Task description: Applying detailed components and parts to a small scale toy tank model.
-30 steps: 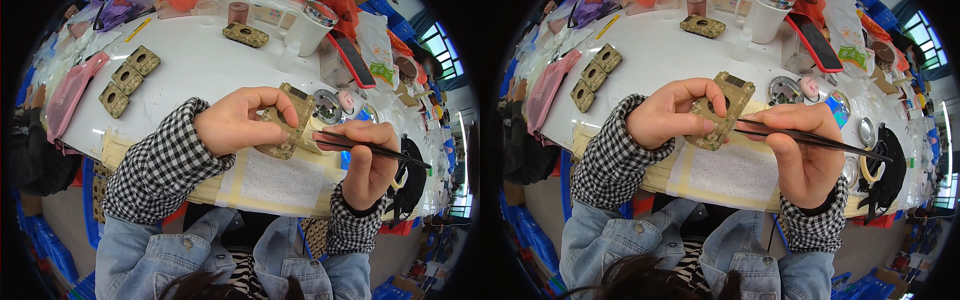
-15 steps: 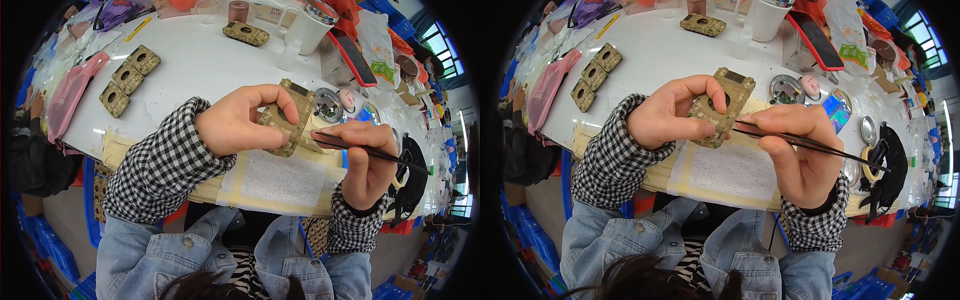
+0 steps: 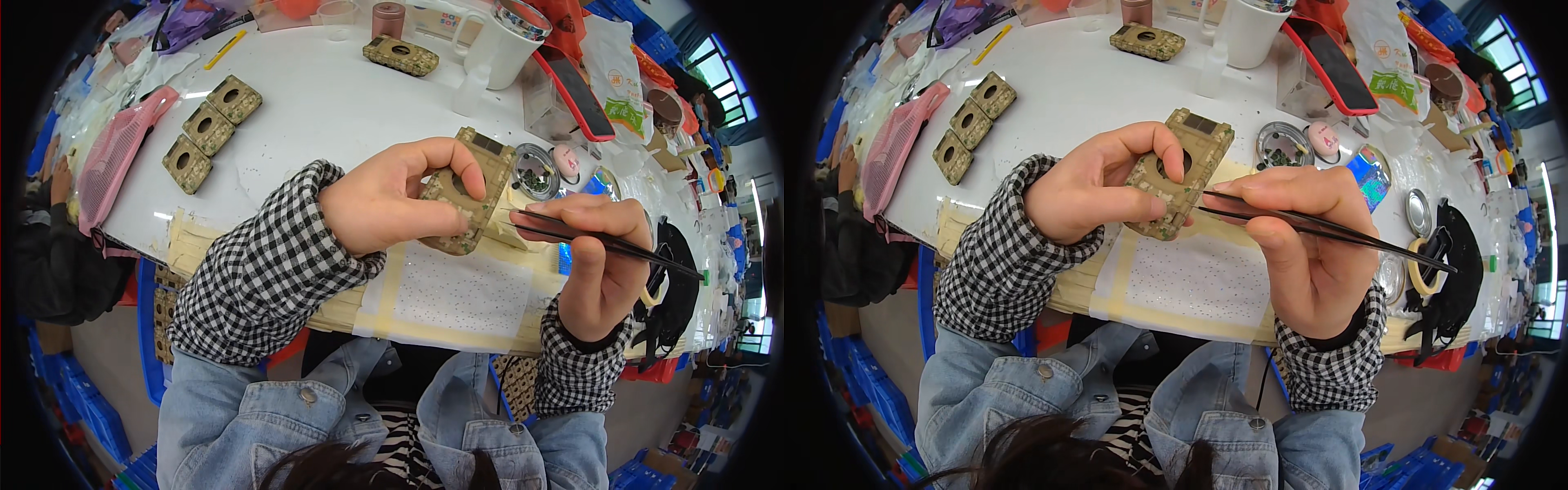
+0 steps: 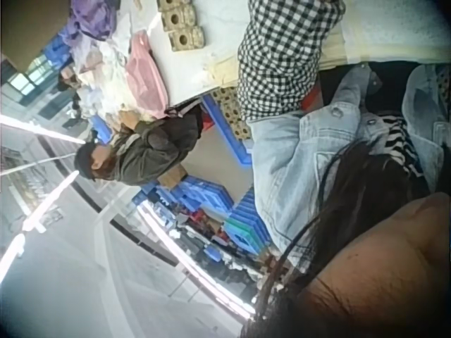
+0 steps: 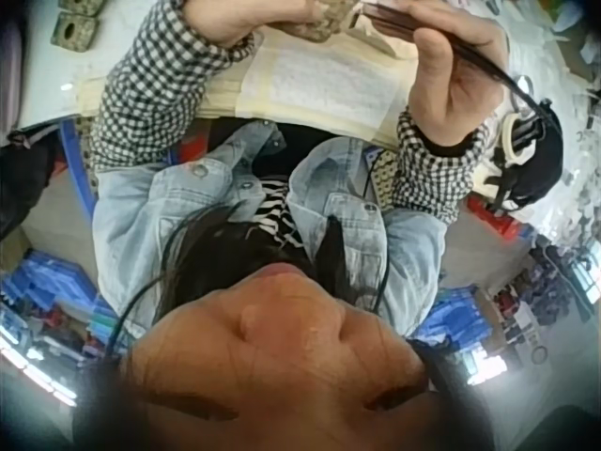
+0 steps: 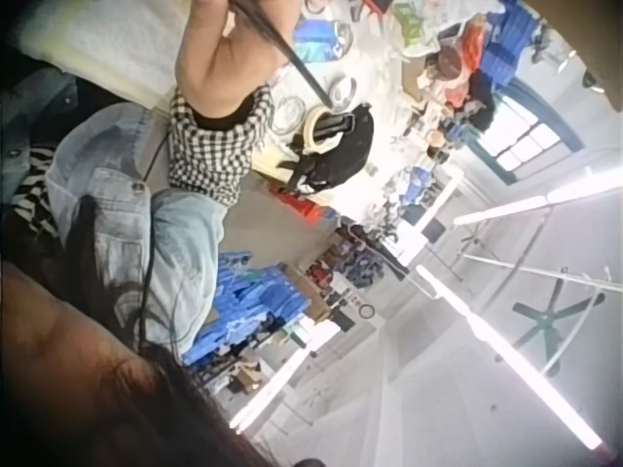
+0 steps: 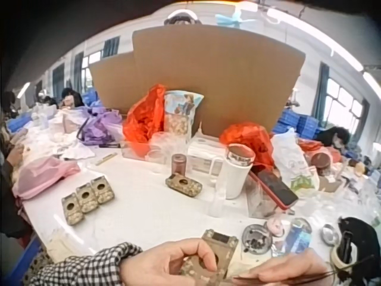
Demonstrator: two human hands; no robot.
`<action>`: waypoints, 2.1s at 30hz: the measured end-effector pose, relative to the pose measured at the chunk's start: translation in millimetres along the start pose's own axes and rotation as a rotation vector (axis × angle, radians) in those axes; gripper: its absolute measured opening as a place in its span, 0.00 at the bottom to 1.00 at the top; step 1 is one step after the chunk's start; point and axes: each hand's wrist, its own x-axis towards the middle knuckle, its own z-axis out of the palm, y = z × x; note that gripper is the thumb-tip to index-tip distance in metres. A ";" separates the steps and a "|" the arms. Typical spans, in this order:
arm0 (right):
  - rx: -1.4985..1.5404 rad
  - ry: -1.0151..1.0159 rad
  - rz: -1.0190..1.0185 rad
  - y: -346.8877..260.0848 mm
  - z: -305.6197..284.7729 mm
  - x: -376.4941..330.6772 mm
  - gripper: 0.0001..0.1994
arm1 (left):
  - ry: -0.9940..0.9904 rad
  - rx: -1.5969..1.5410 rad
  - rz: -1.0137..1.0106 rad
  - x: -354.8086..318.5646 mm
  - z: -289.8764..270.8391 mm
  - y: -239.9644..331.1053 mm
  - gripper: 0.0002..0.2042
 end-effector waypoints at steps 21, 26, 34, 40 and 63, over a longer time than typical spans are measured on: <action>0.025 0.010 0.013 -0.1 -1.0 -0.4 0.08 | 0.030 -0.118 -0.115 -0.9 0.9 5.5 0.11; -0.030 -0.046 0.038 -0.8 0.2 -0.3 0.08 | 0.027 -0.108 -0.084 -1.3 -0.3 5.2 0.13; -0.195 -0.173 0.010 -8.9 2.4 14.5 0.08 | 0.004 -0.033 -0.002 -3.0 -0.5 2.4 0.15; -0.293 -0.227 -0.062 -10.6 1.4 22.7 0.09 | -0.035 -0.112 -0.029 -2.4 -1.5 2.4 0.15; -0.282 -0.263 -0.181 -4.3 2.6 21.9 0.12 | -0.023 -0.212 -0.121 -4.7 0.3 8.8 0.15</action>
